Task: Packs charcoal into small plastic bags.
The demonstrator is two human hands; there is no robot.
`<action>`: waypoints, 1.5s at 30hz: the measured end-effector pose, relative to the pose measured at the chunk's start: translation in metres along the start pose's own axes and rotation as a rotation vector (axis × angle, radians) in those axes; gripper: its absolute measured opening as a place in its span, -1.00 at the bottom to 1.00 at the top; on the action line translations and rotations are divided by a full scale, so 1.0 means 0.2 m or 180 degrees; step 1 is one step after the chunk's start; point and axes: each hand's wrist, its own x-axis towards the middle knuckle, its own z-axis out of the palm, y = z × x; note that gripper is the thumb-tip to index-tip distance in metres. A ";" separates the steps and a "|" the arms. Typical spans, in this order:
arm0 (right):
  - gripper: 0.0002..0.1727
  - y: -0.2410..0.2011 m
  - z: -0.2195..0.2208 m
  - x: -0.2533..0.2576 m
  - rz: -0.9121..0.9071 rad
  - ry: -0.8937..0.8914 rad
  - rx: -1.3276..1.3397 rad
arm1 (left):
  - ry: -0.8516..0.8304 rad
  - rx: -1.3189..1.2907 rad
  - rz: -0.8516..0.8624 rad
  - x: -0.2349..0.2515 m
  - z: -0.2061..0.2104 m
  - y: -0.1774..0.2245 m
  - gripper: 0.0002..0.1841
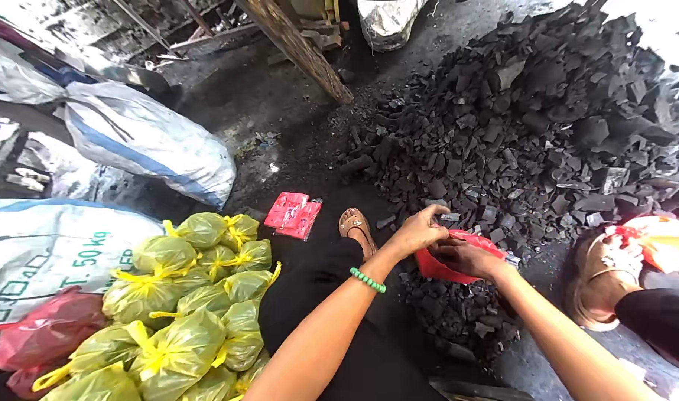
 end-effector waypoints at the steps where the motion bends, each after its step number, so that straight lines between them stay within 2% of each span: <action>1: -0.51 0.01 -0.05 -0.03 -0.0042 -0.0033 0.0007 | -0.0008 0.0555 -0.0045 0.01 -0.01 0.00 -0.48; 4: -0.32 -0.02 -0.24 -0.17 0.0490 -0.0463 -0.0758 | -0.0282 0.2248 -0.0621 0.01 0.01 0.01 -0.35; 5: -0.36 -0.07 -0.28 -0.23 0.0670 -0.0666 -0.1093 | -0.0425 0.2613 -0.0896 0.00 0.03 0.03 -0.31; 6: -0.48 -0.12 -0.31 -0.27 0.0722 -0.0838 -0.1418 | -0.0546 0.2858 -0.1139 -0.01 0.04 0.05 -0.37; 8: -0.67 -0.21 -0.32 -0.35 0.0512 -0.0967 -0.1992 | -0.0678 0.3147 -0.1495 -0.01 0.06 0.08 -0.61; 10: -0.65 -0.28 -0.34 -0.41 0.0113 -0.0755 -0.2305 | -0.0747 0.3130 -0.1622 0.01 0.05 0.10 -0.67; 12: -0.71 -0.33 -0.36 -0.46 -0.0552 -0.0190 -0.2183 | -0.0747 0.2702 -0.1370 0.02 0.00 0.13 -0.68; 13: -0.78 -0.35 -0.36 -0.47 -0.1043 0.0294 -0.2009 | -0.0693 0.2274 -0.1083 0.03 -0.02 0.14 -0.69; 15: -0.83 -0.42 -0.38 -0.47 -0.1790 0.1244 -0.1446 | -0.0548 0.0861 -0.0492 0.01 -0.04 0.16 -0.79; 16: -0.79 -0.48 -0.42 -0.47 -0.1874 0.1546 -0.1120 | -0.0437 -0.0080 -0.0259 -0.01 -0.02 0.17 -0.89; 17: -0.78 -0.53 -0.48 -0.47 -0.1792 0.1770 -0.0831 | -0.0369 -0.0895 -0.0136 -0.05 -0.01 0.19 -0.85; 19: -0.78 -0.57 -0.62 -0.49 -0.1452 0.2222 -0.0515 | -0.0234 -0.1779 -0.0090 -0.08 -0.02 0.25 -0.70; 21: -0.75 -0.52 -0.75 -0.48 -0.1148 0.2697 -0.0843 | -0.0331 -0.2065 -0.0068 -0.09 -0.06 0.28 -0.60; 23: -0.71 -0.42 -0.83 -0.49 -0.0813 0.2851 -0.1088 | -0.0556 -0.2036 0.0187 -0.12 -0.08 0.29 -0.74; 25: -0.63 -0.32 -0.83 -0.50 -0.0542 0.2851 -0.0699 | -0.0563 -0.1765 0.0551 -0.16 -0.04 0.31 -0.91; 27: -0.60 -0.25 -0.77 -0.49 -0.0401 0.2740 0.0321 | -0.0232 -0.1215 0.0908 -0.16 0.02 0.34 -0.77; 29: -0.64 -0.19 -0.67 -0.47 -0.0639 0.2486 0.1550 | 0.0182 -0.0335 0.1212 -0.10 0.05 0.35 -0.70; 30: -0.59 -0.15 -0.61 -0.45 -0.0906 0.2317 0.2117 | 0.0487 0.0198 0.1400 -0.10 0.07 0.35 -0.72; 32: -0.36 -0.11 -0.53 -0.40 -0.1147 0.1944 0.2879 | 0.1116 0.1125 0.1943 -0.11 0.09 0.33 -0.79; 33: -0.31 -0.11 -0.50 -0.39 -0.1058 0.1820 0.3145 | 0.1387 0.1506 0.2207 -0.10 0.10 0.32 -0.80; 34: -0.36 -0.13 -0.47 -0.38 -0.0845 0.1820 0.3337 | 0.1646 0.1828 0.2471 -0.08 0.11 0.30 -0.78; 36: -0.34 -0.21 -0.44 -0.35 -0.0301 0.2083 0.3512 | 0.2040 0.2305 0.2939 -0.02 0.13 0.24 -0.73; 37: -0.37 -0.24 -0.43 -0.34 -0.0219 0.2218 0.3565 | 0.2156 0.2468 0.3160 0.01 0.14 0.22 -0.73; 39: -0.52 -0.26 -0.42 -0.33 -0.0532 0.2377 0.3782 | 0.2265 0.2693 0.3459 0.03 0.15 0.19 -0.80; 41: -0.62 -0.28 -0.43 -0.32 -0.0974 0.2458 0.3980 | 0.2178 0.2674 0.3400 0.00 0.16 0.20 -0.91; 42: -0.62 -0.29 -0.44 -0.32 -0.1106 0.2506 0.3974 | 0.1993 0.2494 0.3128 -0.05 0.16 0.23 -0.91; 43: -0.65 -0.31 -0.45 -0.33 -0.1157 0.2566 0.3831 | 0.1626 0.2109 0.2645 -0.12 0.16 0.29 -0.86; 45: -0.76 -0.33 -0.46 -0.34 -0.1097 0.2650 0.3260 | 0.0643 0.0685 0.1351 -0.24 0.15 0.41 -0.78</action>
